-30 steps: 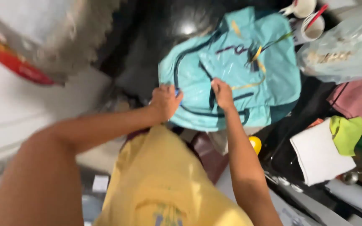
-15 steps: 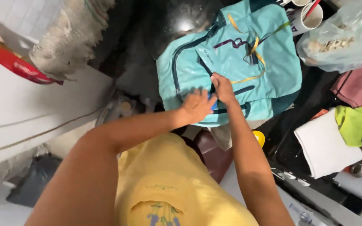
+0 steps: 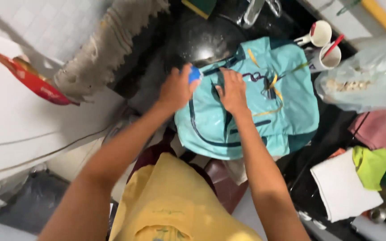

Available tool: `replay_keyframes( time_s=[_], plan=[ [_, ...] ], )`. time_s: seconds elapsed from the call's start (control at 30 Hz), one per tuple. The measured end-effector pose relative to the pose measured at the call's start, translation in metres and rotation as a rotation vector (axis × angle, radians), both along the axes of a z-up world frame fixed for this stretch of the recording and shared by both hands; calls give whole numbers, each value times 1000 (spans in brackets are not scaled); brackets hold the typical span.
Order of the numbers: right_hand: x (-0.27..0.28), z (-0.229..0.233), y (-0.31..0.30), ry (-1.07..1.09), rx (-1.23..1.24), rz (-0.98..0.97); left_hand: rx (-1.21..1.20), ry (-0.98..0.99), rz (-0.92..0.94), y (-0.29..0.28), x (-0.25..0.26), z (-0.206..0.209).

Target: The person cleans a backpack by scrubbing its exterior and interior with a brush, then rinses it under running water at a sink.

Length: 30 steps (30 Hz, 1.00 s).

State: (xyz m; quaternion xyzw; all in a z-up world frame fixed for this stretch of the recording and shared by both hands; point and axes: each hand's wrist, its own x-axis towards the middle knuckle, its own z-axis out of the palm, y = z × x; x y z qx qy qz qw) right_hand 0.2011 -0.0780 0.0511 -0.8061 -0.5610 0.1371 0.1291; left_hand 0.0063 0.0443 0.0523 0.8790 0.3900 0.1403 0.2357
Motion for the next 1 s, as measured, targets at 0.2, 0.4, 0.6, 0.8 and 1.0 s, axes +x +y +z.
replay_keyframes(
  time_s=[0.2,0.4,0.6,0.8,1.0],
  plan=[
    [57,-70,57,51,-188,187,351,30,-153,-15,40,-1],
    [111,-143,68,796,-25,241,493,-23,-89,-20,68,-12],
    [129,-173,30,1230,77,-266,435,-73,-153,-27,95,18],
    [116,-160,34,1326,245,-548,601,-213,-247,-31,105,-7],
    [82,-105,40,1462,170,-749,549,-75,44,13,108,-5]
  ],
)
